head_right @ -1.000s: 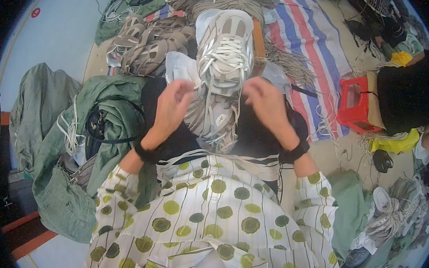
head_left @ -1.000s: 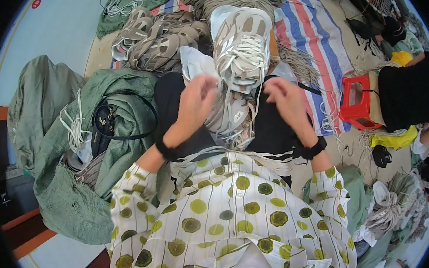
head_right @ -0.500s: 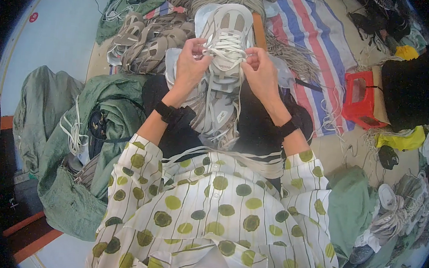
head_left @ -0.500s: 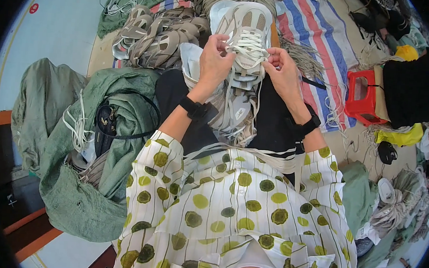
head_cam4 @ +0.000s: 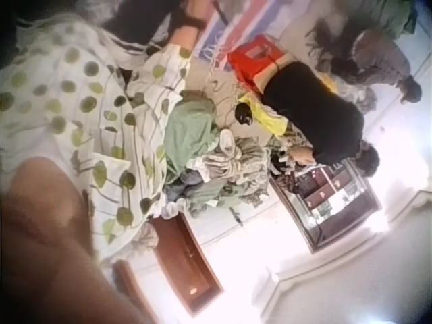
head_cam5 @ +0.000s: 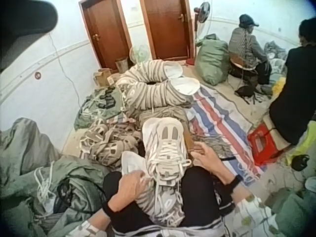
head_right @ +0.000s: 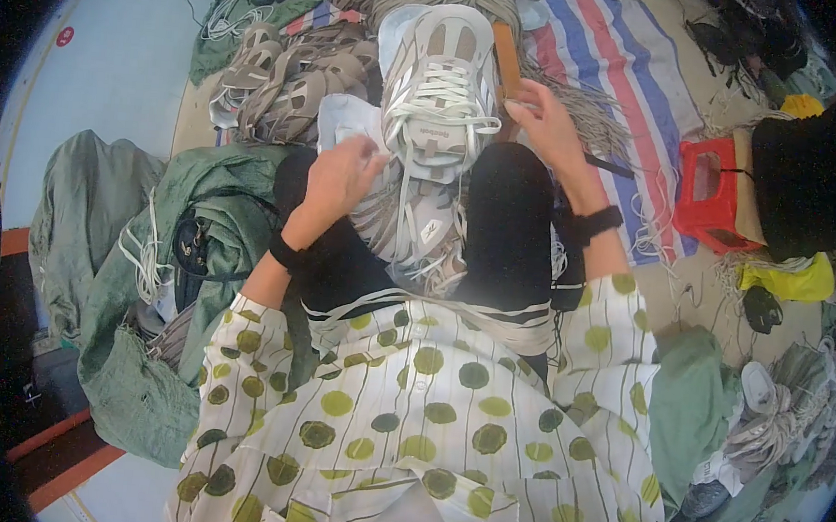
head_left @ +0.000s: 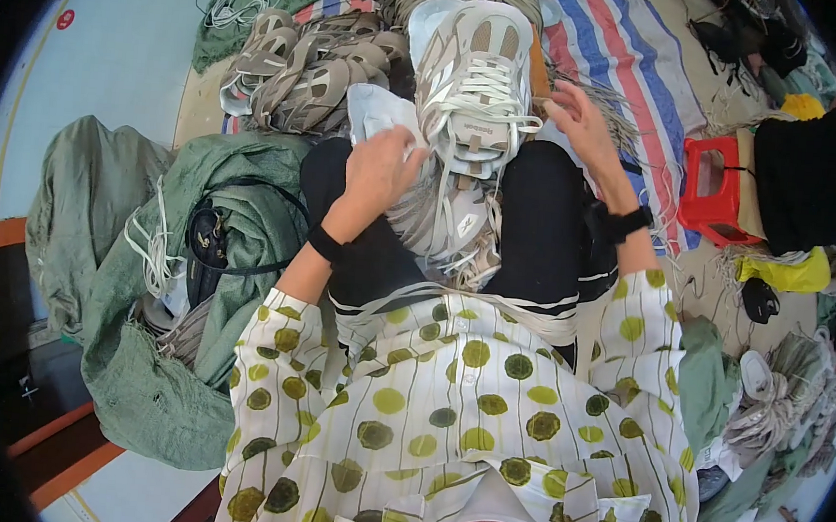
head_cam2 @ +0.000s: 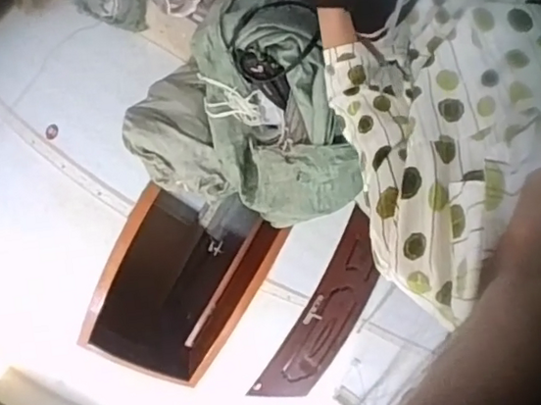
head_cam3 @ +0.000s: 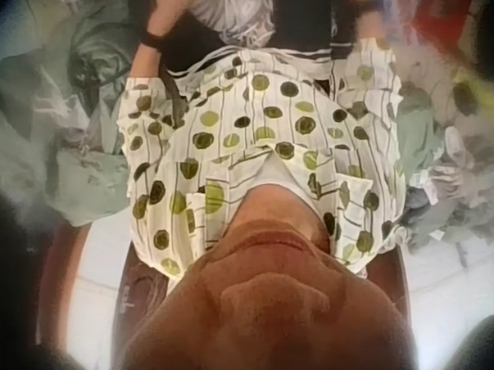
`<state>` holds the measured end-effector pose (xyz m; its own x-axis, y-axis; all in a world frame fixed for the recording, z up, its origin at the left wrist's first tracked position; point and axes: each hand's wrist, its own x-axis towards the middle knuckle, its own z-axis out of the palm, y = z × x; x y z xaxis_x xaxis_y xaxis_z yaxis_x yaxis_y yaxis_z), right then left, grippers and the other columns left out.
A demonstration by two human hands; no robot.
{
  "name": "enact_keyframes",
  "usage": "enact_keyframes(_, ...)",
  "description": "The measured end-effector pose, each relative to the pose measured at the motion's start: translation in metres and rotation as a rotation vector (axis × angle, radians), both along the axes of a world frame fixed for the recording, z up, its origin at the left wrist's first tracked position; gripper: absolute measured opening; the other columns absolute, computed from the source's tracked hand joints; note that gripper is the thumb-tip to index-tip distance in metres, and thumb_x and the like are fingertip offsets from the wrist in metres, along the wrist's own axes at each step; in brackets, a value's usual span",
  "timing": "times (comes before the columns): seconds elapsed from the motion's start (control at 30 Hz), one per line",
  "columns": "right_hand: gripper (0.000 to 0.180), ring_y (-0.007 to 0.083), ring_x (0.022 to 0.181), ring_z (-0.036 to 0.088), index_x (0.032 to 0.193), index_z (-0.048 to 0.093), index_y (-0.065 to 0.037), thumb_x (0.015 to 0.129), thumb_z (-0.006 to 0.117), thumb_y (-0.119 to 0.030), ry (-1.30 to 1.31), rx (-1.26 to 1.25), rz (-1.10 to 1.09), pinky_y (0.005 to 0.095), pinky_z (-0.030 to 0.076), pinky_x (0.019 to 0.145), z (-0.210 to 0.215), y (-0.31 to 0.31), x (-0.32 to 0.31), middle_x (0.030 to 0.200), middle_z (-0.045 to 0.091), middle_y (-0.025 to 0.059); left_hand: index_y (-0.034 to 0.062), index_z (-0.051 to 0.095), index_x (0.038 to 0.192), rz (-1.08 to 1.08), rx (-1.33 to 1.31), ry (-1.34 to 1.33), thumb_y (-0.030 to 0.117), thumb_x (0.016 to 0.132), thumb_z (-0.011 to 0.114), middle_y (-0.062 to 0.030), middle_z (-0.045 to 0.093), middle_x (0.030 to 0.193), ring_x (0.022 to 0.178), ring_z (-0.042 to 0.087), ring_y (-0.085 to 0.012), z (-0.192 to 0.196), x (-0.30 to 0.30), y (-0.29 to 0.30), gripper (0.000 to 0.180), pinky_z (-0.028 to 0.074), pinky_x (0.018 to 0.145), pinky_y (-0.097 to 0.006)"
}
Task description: The worker is lacing up white manufactured shoes while sitting in a workshop.
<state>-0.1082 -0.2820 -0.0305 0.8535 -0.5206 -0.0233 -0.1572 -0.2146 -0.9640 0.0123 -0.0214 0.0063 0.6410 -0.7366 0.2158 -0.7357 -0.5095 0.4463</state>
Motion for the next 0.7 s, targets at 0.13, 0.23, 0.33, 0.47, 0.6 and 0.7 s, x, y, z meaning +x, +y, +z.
enact_keyframes(0.13,0.047,0.015,0.096,0.053,0.119,0.047,-0.002,0.082,0.06,-0.028,0.011,0.34,0.077,0.0263,0.043,0.079,-0.002,-0.007,0.026,0.109,0.055,0.0089,0.0054,0.055,0.064,-0.182,0.23,-0.161,0.03,0.077,0.058,-0.0122,0.056,0.054,0.052,0.056,-0.0305,-0.004,-0.005,0.012,0.027,0.041,0.056,-0.04)
enact_keyframes(0.23,0.042,0.012,0.088,0.056,0.115,0.05,-0.001,0.083,0.06,-0.026,0.024,0.406,0.122,0.0227,0.043,0.076,-0.001,-0.014,0.031,0.101,0.058,0.0055,0.0053,0.053,0.063,-0.231,0.283,-0.193,0.03,0.076,0.059,-0.0125,0.056,0.055,0.051,0.056,-0.0291,-0.005,-0.002,0.014,0.029,0.041,0.052,-0.04)
enact_keyframes(0.33,0.037,0.0091,0.081,0.056,0.112,0.052,0.0,0.083,0.06,-0.022,0.096,0.52,0.245,0.0215,0.044,0.072,-0.005,-0.007,0.026,0.096,0.059,0.0027,0.0052,0.053,0.063,-0.222,0.329,-0.137,0.031,0.076,0.059,-0.0125,0.056,0.054,0.05,0.056,-0.0299,-0.001,0.0,0.018,0.029,0.041,0.051,-0.039)
enact_keyframes(0.47,0.031,0.0077,0.079,0.055,0.109,0.055,-0.002,0.083,0.059,-0.018,0.142,0.51,0.31,0.0222,0.044,0.07,0.001,-0.001,0.014,0.093,0.06,0.0008,0.005,0.054,0.064,-0.233,0.314,-0.136,0.03,0.076,0.06,-0.0129,0.057,0.054,0.051,0.057,-0.0301,0.005,-0.002,0.019,0.028,0.043,0.049,-0.038)
enact_keyframes(0.6,0.022,0.0077,0.07,0.054,0.096,0.062,-0.003,0.079,0.061,-0.017,0.099,0.354,0.154,0.024,0.043,0.064,0.03,0.002,0.033,0.081,0.061,-0.0007,0.0048,0.054,0.066,-0.178,0.308,-0.164,0.027,0.076,0.06,-0.0126,0.058,0.056,0.051,0.058,-0.0285,0.021,-0.015,0.011,0.025,0.044,0.049,-0.037)
enact_keyframes(0.7,0.015,0.0068,0.065,0.052,0.087,0.063,-0.005,0.081,0.057,-0.017,0.079,0.128,0.163,0.025,0.042,0.058,0.075,0.021,0.072,0.077,0.059,-0.0016,0.0062,0.054,0.066,-0.139,0.316,-0.194,0.023,0.074,0.059,-0.0105,0.059,0.058,0.052,0.059,-0.0265,0.05,-0.039,0.013,0.019,0.044,0.049,-0.036)
